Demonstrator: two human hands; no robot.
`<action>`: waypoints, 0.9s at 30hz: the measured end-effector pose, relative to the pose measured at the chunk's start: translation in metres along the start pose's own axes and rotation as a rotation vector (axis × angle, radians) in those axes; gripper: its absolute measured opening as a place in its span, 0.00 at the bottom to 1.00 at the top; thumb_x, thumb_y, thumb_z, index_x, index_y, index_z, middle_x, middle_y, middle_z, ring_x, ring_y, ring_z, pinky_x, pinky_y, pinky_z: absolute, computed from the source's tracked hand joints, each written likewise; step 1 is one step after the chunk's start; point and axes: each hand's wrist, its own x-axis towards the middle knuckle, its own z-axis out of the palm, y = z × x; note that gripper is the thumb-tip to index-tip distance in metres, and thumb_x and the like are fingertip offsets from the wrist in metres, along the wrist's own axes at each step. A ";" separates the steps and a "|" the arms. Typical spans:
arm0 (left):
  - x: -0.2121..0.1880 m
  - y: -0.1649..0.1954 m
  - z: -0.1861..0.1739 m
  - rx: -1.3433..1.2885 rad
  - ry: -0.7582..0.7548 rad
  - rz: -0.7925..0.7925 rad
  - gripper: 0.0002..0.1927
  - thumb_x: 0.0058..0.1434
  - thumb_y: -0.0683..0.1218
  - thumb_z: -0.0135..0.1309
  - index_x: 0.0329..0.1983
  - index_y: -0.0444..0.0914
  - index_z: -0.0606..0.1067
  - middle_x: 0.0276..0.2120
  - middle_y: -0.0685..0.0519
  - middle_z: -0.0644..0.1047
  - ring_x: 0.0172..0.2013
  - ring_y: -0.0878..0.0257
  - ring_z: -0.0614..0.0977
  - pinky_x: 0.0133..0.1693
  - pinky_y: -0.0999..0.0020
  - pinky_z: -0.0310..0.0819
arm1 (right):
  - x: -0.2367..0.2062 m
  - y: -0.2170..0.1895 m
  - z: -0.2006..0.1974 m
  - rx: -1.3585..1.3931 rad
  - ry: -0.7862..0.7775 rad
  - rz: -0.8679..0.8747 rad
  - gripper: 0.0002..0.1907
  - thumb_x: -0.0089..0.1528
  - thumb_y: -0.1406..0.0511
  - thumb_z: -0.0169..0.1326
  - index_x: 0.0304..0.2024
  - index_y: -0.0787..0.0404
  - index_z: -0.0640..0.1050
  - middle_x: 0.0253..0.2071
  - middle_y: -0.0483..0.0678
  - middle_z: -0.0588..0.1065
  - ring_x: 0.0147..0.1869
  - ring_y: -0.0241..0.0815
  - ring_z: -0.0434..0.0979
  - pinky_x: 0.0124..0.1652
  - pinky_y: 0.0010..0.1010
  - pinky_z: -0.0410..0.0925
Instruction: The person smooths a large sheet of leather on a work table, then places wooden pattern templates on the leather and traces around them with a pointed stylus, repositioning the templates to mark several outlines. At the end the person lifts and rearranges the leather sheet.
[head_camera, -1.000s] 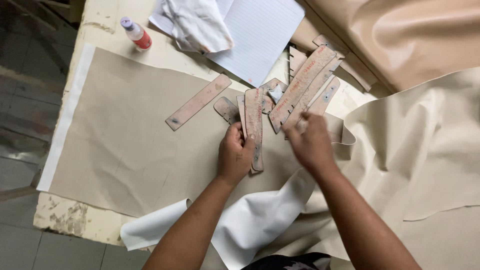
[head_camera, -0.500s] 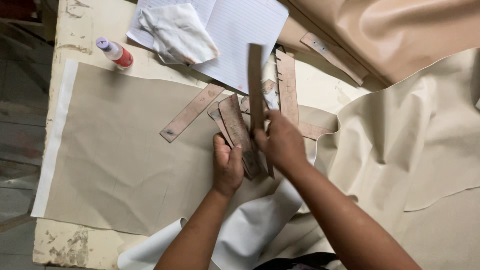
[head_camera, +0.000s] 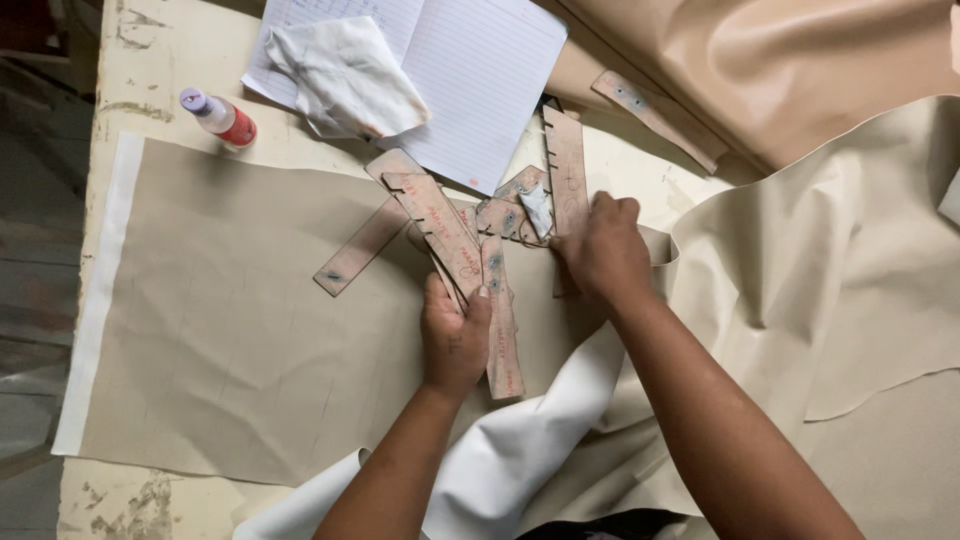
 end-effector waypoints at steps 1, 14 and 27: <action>-0.001 0.000 0.000 0.010 0.000 -0.002 0.12 0.67 0.39 0.50 0.51 0.30 0.65 0.47 0.43 0.79 0.45 0.61 0.81 0.51 0.66 0.77 | -0.001 -0.001 0.001 0.043 0.032 -0.077 0.25 0.58 0.60 0.64 0.52 0.66 0.72 0.52 0.63 0.70 0.47 0.61 0.77 0.46 0.45 0.71; -0.011 -0.011 0.001 -0.034 0.108 0.009 0.26 0.69 0.41 0.46 0.66 0.29 0.55 0.57 0.39 0.75 0.54 0.56 0.79 0.57 0.63 0.73 | 0.013 -0.007 -0.020 0.139 0.060 -0.359 0.19 0.63 0.62 0.59 0.56 0.57 0.75 0.58 0.53 0.73 0.49 0.53 0.80 0.48 0.42 0.72; -0.011 0.004 0.011 0.075 0.043 0.045 0.43 0.60 0.37 0.54 0.74 0.30 0.45 0.62 0.37 0.71 0.59 0.53 0.78 0.60 0.62 0.72 | 0.062 0.036 -0.067 -0.205 0.008 -0.237 0.15 0.65 0.55 0.60 0.49 0.56 0.81 0.48 0.52 0.81 0.48 0.54 0.81 0.48 0.45 0.72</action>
